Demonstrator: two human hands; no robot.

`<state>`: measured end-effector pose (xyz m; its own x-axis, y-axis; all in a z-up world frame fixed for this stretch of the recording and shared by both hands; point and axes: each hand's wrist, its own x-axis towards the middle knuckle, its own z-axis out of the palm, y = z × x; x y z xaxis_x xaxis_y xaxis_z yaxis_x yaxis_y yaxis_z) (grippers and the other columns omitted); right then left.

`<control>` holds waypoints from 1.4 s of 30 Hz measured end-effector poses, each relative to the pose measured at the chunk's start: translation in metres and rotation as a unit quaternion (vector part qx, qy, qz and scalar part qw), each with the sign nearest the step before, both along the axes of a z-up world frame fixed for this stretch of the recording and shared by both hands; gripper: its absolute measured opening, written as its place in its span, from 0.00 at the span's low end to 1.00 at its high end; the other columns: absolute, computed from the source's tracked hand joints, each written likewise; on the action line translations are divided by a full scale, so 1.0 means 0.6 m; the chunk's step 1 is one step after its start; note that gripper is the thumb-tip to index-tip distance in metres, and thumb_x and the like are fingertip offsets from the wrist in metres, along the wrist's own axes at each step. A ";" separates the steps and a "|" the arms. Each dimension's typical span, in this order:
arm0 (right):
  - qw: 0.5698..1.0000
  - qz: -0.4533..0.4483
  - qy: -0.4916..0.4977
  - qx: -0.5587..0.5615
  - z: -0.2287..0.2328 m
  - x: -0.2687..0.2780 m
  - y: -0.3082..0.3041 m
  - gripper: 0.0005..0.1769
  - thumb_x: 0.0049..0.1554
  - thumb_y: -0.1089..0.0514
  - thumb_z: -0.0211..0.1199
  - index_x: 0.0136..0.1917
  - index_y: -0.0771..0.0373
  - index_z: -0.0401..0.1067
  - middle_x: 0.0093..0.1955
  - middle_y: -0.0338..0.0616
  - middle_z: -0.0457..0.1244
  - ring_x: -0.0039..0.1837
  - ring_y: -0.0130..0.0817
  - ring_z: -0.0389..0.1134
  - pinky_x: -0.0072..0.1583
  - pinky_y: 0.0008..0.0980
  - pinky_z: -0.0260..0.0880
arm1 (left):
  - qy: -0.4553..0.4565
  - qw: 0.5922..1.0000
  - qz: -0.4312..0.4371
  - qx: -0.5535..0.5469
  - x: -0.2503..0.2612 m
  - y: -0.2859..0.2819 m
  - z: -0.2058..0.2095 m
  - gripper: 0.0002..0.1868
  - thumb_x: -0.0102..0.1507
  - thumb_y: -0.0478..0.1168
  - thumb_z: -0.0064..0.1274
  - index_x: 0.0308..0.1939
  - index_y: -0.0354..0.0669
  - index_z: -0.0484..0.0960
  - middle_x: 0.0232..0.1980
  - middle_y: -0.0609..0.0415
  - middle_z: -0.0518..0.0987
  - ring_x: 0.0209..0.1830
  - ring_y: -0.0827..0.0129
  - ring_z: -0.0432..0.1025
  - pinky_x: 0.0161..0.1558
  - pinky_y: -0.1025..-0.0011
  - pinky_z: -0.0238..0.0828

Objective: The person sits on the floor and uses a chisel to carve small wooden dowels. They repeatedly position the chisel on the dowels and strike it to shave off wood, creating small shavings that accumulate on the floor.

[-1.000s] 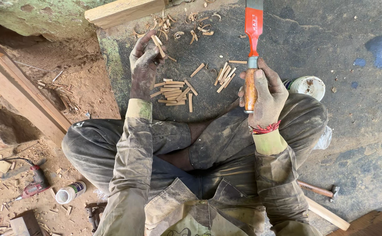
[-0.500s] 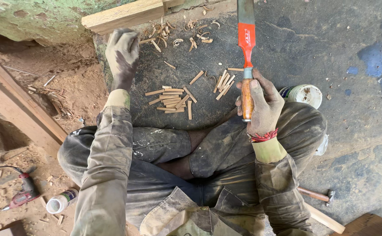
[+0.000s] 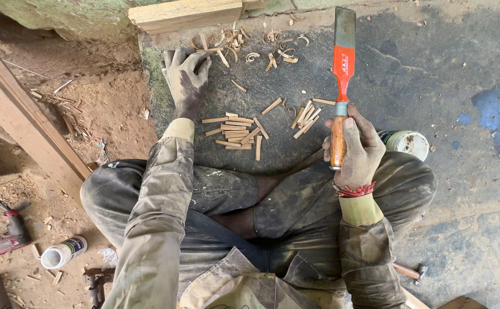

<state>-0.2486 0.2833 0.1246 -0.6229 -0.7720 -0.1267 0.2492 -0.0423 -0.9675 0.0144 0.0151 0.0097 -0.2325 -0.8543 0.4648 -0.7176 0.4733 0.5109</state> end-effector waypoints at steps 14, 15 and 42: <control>1.000 0.012 0.019 0.010 -0.005 0.006 -0.005 0.24 0.67 0.55 0.61 0.72 0.70 0.67 0.51 0.57 0.70 0.37 0.32 0.71 0.34 0.26 0.71 | 0.034 0.995 0.049 0.078 -0.008 -0.017 0.006 0.20 0.57 0.49 0.70 0.51 0.54 0.87 0.55 0.59 0.76 0.61 0.56 0.64 0.64 0.53 0.56; 1.000 0.014 0.025 0.011 -0.005 0.007 -0.005 0.24 0.67 0.55 0.61 0.72 0.70 0.68 0.51 0.57 0.71 0.37 0.32 0.71 0.34 0.26 0.71 | 0.034 0.997 0.045 0.054 -0.008 -0.017 0.002 0.18 0.58 0.48 0.70 0.50 0.54 0.87 0.57 0.60 0.77 0.63 0.56 0.64 0.65 0.53 0.56; 0.994 0.089 0.001 0.067 -0.053 0.175 -0.053 0.20 0.64 0.58 0.61 0.67 0.67 0.72 0.46 0.53 0.72 0.33 0.28 0.70 0.30 0.25 0.68 | 0.076 0.985 0.146 0.045 -0.021 -0.024 -0.005 0.36 0.51 0.50 0.77 0.58 0.50 0.75 0.65 0.50 0.67 0.68 0.49 0.58 0.67 0.45 0.52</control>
<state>-0.1435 0.2513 0.0929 -0.4775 -0.8468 -0.2346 0.2397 0.1313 -0.9619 0.0021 0.0010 0.0064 0.0966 -0.9137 0.3948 -0.7279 0.2057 0.6541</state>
